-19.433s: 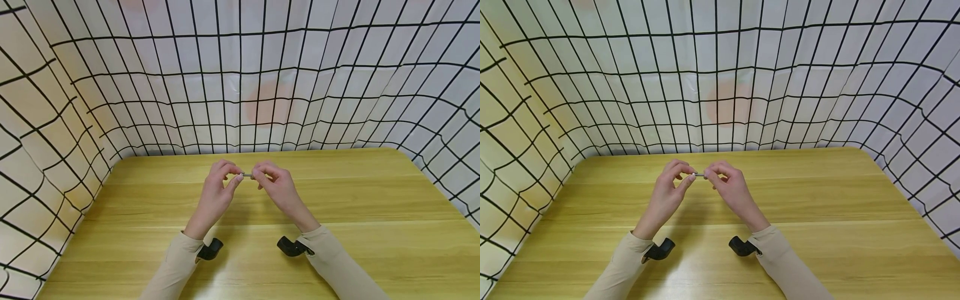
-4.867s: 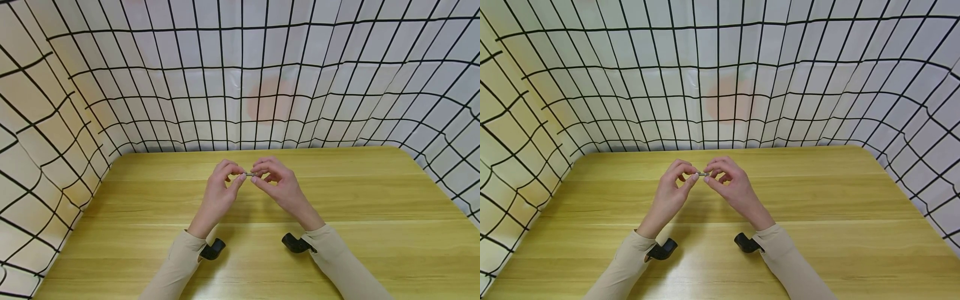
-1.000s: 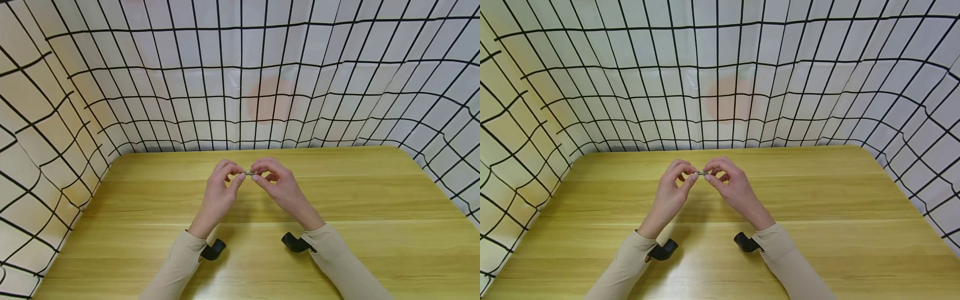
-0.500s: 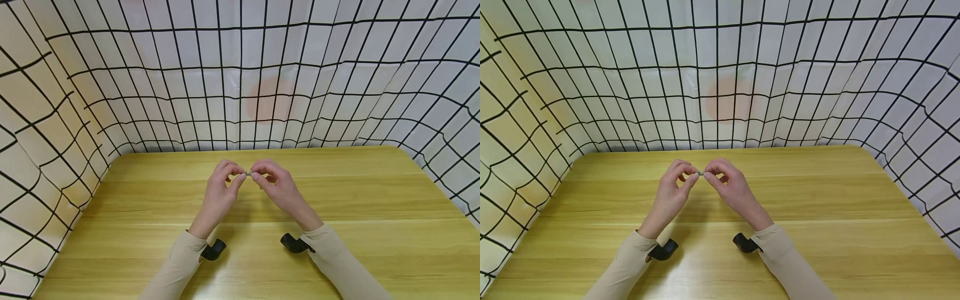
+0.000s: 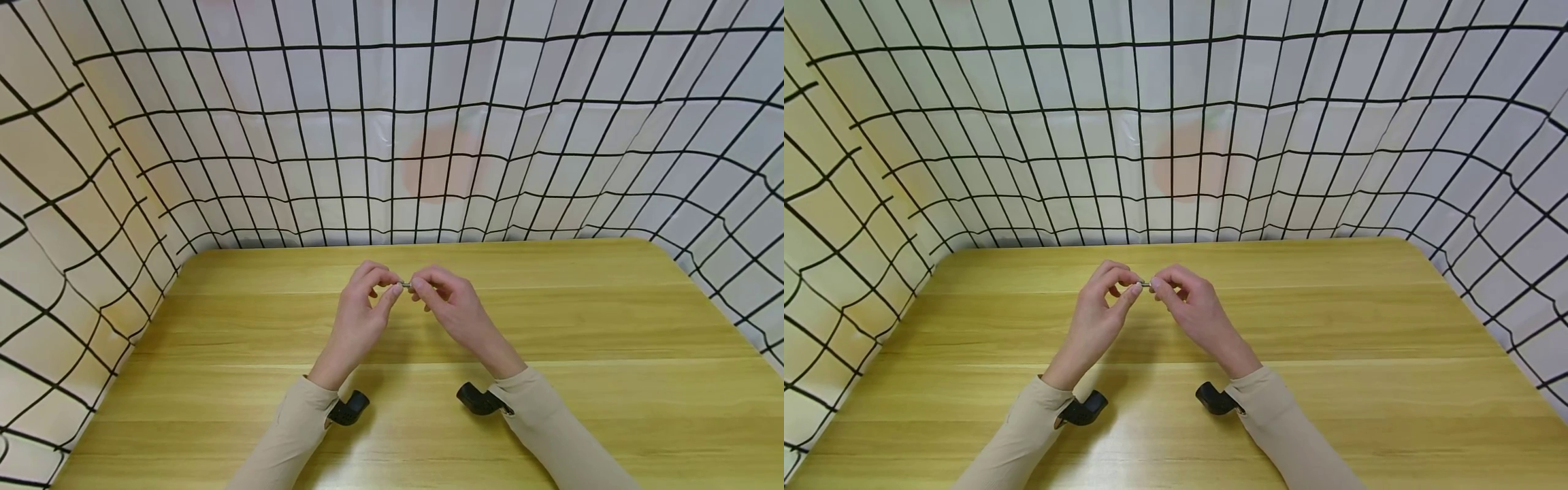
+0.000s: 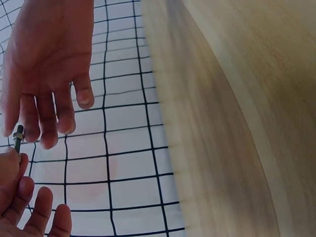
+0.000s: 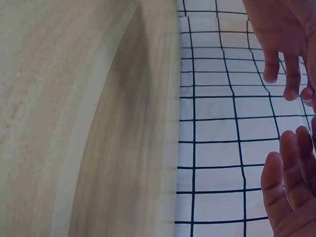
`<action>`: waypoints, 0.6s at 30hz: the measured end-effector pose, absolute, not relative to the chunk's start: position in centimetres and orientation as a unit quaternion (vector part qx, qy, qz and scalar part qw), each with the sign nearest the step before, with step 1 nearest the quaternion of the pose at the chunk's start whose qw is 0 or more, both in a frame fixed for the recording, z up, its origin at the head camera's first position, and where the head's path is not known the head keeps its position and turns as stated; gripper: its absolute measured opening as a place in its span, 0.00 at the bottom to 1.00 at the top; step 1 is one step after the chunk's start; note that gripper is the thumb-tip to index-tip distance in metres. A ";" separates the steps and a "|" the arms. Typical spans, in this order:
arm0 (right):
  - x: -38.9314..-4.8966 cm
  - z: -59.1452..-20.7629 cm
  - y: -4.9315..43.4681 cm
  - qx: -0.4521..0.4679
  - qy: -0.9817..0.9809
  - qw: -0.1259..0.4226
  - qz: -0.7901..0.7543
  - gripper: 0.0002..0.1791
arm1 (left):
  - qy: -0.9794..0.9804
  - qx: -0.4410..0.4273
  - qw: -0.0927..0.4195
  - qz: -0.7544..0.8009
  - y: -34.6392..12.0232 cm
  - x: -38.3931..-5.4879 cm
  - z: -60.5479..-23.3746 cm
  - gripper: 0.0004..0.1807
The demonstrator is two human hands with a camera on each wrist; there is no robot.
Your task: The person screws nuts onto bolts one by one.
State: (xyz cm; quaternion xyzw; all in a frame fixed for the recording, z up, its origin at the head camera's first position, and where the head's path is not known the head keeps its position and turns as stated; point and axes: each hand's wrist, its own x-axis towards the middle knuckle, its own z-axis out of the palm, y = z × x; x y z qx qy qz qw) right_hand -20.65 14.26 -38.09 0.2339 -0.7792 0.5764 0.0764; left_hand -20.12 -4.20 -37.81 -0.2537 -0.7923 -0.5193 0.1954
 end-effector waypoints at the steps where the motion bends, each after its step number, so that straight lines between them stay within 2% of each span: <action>1: -20.6 -38.1 14.3 0.233 -0.779 0.075 0.577 0.09 | -0.793 -0.253 0.196 -0.519 -4.2 -20.1 -37.8 0.01; 10: -20.1 -36.9 14.6 0.255 -0.787 0.095 0.553 0.13 | -0.797 -0.246 0.193 -0.516 -4.3 -20.1 -37.7 0.02; 15: -18.7 -34.8 13.8 0.272 -0.784 0.121 0.544 0.10 | -0.796 -0.247 0.193 -0.518 -4.3 -20.2 -37.7 0.02; 18: -18.7 -34.9 13.7 0.275 -0.782 0.125 0.546 0.09 | -0.796 -0.246 0.193 -0.518 -4.3 -20.2 -37.6 0.02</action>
